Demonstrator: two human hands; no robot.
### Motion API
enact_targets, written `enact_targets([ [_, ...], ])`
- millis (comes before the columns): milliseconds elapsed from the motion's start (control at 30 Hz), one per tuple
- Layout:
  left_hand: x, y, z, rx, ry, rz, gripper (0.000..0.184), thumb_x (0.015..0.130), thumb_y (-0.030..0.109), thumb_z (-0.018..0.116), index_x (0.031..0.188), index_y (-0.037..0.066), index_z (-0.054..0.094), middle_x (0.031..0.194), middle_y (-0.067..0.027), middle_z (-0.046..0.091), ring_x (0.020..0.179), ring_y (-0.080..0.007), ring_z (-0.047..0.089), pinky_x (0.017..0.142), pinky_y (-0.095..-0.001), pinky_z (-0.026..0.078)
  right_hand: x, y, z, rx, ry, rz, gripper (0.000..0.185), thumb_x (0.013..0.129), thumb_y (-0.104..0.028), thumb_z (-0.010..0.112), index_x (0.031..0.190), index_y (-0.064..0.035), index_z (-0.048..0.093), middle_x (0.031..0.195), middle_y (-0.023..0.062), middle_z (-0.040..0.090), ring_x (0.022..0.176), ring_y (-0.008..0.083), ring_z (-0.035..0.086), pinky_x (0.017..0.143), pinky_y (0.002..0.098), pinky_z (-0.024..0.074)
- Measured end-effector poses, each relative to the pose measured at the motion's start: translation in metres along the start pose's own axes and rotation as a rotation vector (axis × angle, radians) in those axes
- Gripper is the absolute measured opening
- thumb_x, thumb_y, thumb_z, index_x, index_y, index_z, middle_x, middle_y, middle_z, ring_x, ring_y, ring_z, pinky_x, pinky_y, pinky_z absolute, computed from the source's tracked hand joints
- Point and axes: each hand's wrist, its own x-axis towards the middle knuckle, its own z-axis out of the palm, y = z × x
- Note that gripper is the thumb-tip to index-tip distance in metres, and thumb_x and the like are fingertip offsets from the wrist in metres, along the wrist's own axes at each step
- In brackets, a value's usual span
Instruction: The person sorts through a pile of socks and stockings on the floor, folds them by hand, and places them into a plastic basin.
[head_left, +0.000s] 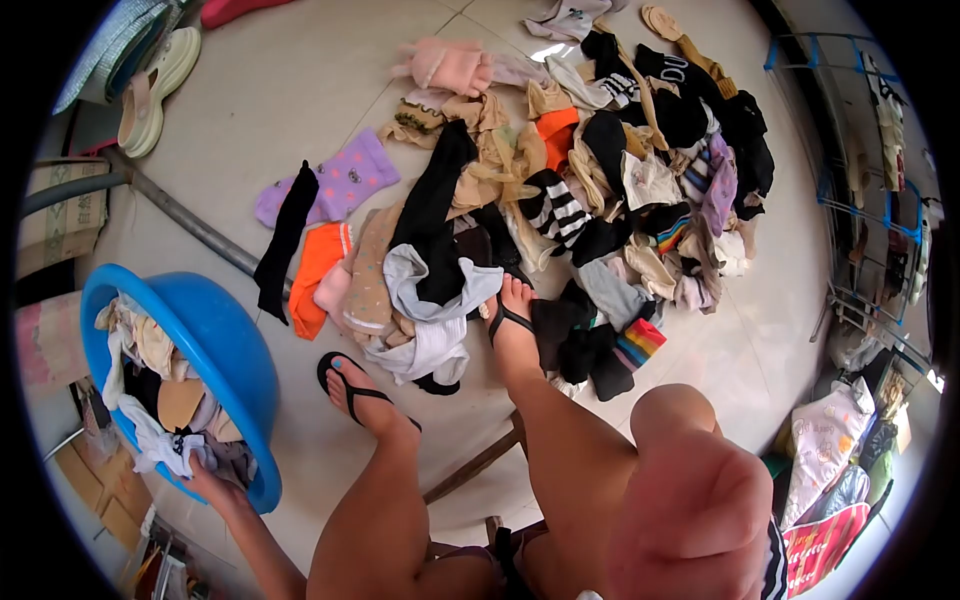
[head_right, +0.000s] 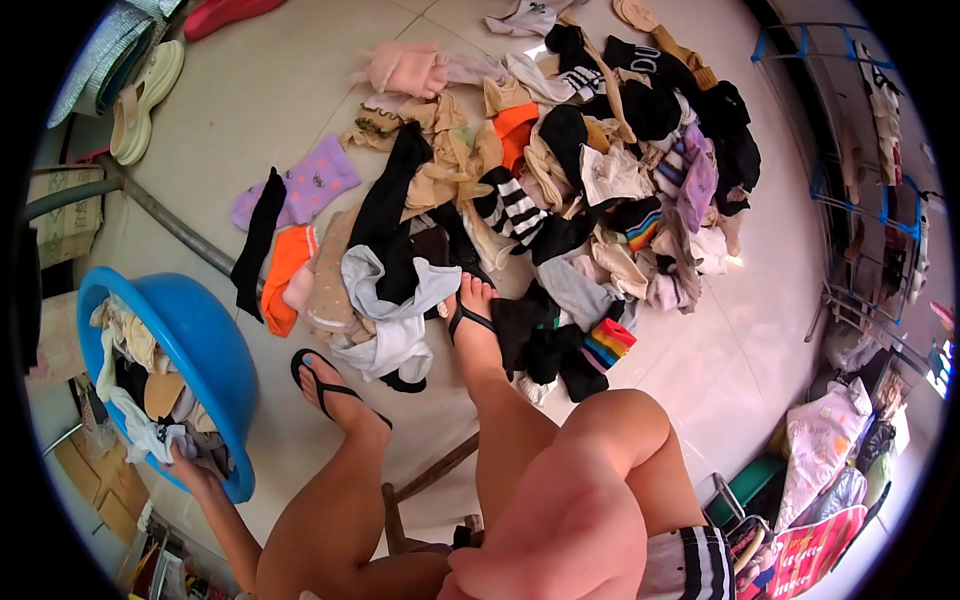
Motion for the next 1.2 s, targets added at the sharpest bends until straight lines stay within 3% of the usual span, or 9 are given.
enact_targets([
  [267, -0.081, 0.062, 0.057, 0.385, 0.054, 0.823, 0.071, 0.085, 0.015, 0.053, 0.137, 0.000, 0.006, 0.143, -0.0156, 0.012, 0.129, -0.0255, 0.023, 0.105, -0.0372, 0.022, -0.080, 0.147, 0.008, -0.717, -0.314, 0.139, 0.045, 0.067, -0.011, 0.063, 0.111, -0.0116, 0.053, 0.094, 0.0079, 0.055, 0.078, 0.0234, 0.053, 0.066, 0.0333, 0.0434],
  [333, -0.104, 0.054, 0.082, 0.380, -0.251, 1.051, 0.067, 0.085, 0.006, 0.050, 0.137, -0.001, 0.009, 0.143, -0.0155, 0.014, 0.131, -0.0261, 0.019, 0.106, -0.0382, 0.017, -0.136, 0.185, 0.022, -0.894, -0.704, 0.360, 0.027, 0.066, -0.013, 0.061, 0.093, -0.0109, 0.058, 0.095, 0.0054, 0.055, 0.087, 0.0226, 0.052, 0.075, 0.0332, 0.0414],
  [467, -0.159, 0.030, 0.125, 0.219, -0.900, 0.726, 0.069, 0.076, 0.011, 0.062, 0.132, -0.004, 0.025, 0.136, -0.0173, 0.031, 0.127, -0.0315, 0.027, 0.104, -0.0452, 0.018, -0.120, 0.144, 0.042, -0.549, -0.542, 0.340, 0.016, 0.066, -0.020, 0.065, 0.073, -0.0063, 0.060, 0.094, 0.0052, 0.054, 0.098, 0.0253, 0.049, 0.088, 0.0401, 0.0361],
  [567, -0.182, 0.044, 0.155, 0.392, -1.282, 1.348, 0.076, 0.063, 0.034, 0.075, 0.123, 0.002, 0.040, 0.123, -0.0118, 0.049, 0.122, -0.0321, 0.038, 0.100, -0.0535, 0.019, -0.112, 0.129, 0.054, 0.055, -0.637, 0.387, 0.029, 0.068, -0.026, 0.068, 0.083, -0.0036, 0.057, 0.088, 0.0109, 0.055, 0.088, 0.0266, 0.054, 0.078, 0.0371, 0.0413],
  [667, -0.198, 0.074, 0.181, 0.368, -1.565, 1.036, 0.063, 0.063, 0.032, 0.076, 0.113, 0.007, 0.049, 0.092, -0.0061, 0.058, 0.092, -0.0229, 0.053, 0.091, -0.0434, 0.031, -0.073, 0.113, 0.042, 0.194, -1.116, 0.675, 0.031, 0.071, -0.025, 0.067, 0.090, -0.0028, 0.055, 0.075, 0.0117, 0.055, 0.074, 0.0283, 0.056, 0.065, 0.0353, 0.0432],
  [800, -0.183, 0.081, 0.177, 0.730, -1.916, 0.294, 0.034, 0.071, 0.022, 0.071, 0.095, 0.002, 0.056, 0.063, 0.0011, 0.051, 0.054, -0.0076, 0.046, 0.058, -0.0245, 0.041, -0.073, 0.110, 0.027, 0.430, -0.920, 0.790, 0.030, 0.074, -0.021, 0.067, 0.095, -0.0027, 0.055, 0.068, 0.0077, 0.056, 0.064, 0.0202, 0.056, 0.057, 0.0297, 0.0411],
  [1033, -0.167, 0.025, 0.169, 0.347, -1.753, -0.594, 0.033, 0.079, 0.015, 0.064, 0.105, -0.001, 0.051, 0.084, -0.0037, 0.058, 0.074, -0.0078, 0.054, 0.064, -0.0222, 0.043, -0.118, 0.150, 0.048, 0.727, -0.361, 1.261, 0.021, 0.082, -0.013, 0.062, 0.098, -0.0001, 0.056, 0.083, -0.0017, 0.057, 0.076, 0.0048, 0.051, 0.067, 0.0191, 0.0411],
  [1100, -0.172, 0.018, 0.169, 0.295, -1.798, -0.540, 0.042, 0.079, 0.016, 0.064, 0.113, -0.001, 0.046, 0.095, -0.0061, 0.057, 0.090, -0.0113, 0.054, 0.077, -0.0248, 0.043, -0.114, 0.145, 0.060, 0.857, -0.320, 1.331, 0.022, 0.084, -0.013, 0.059, 0.101, -0.0004, 0.054, 0.086, -0.0020, 0.057, 0.080, 0.0040, 0.050, 0.070, 0.0181, 0.0408],
  [1200, -0.186, 0.021, 0.177, 0.195, -1.648, 0.249, 0.035, 0.077, 0.021, 0.066, 0.101, -0.001, 0.054, 0.086, -0.0053, 0.059, 0.082, -0.0113, 0.055, 0.072, -0.0245, 0.043, -0.108, 0.136, 0.071, 0.807, -0.425, 1.210, 0.025, 0.086, -0.017, 0.057, 0.106, -0.0032, 0.052, 0.082, -0.0003, 0.058, 0.074, 0.0046, 0.051, 0.067, 0.0192, 0.0416],
])
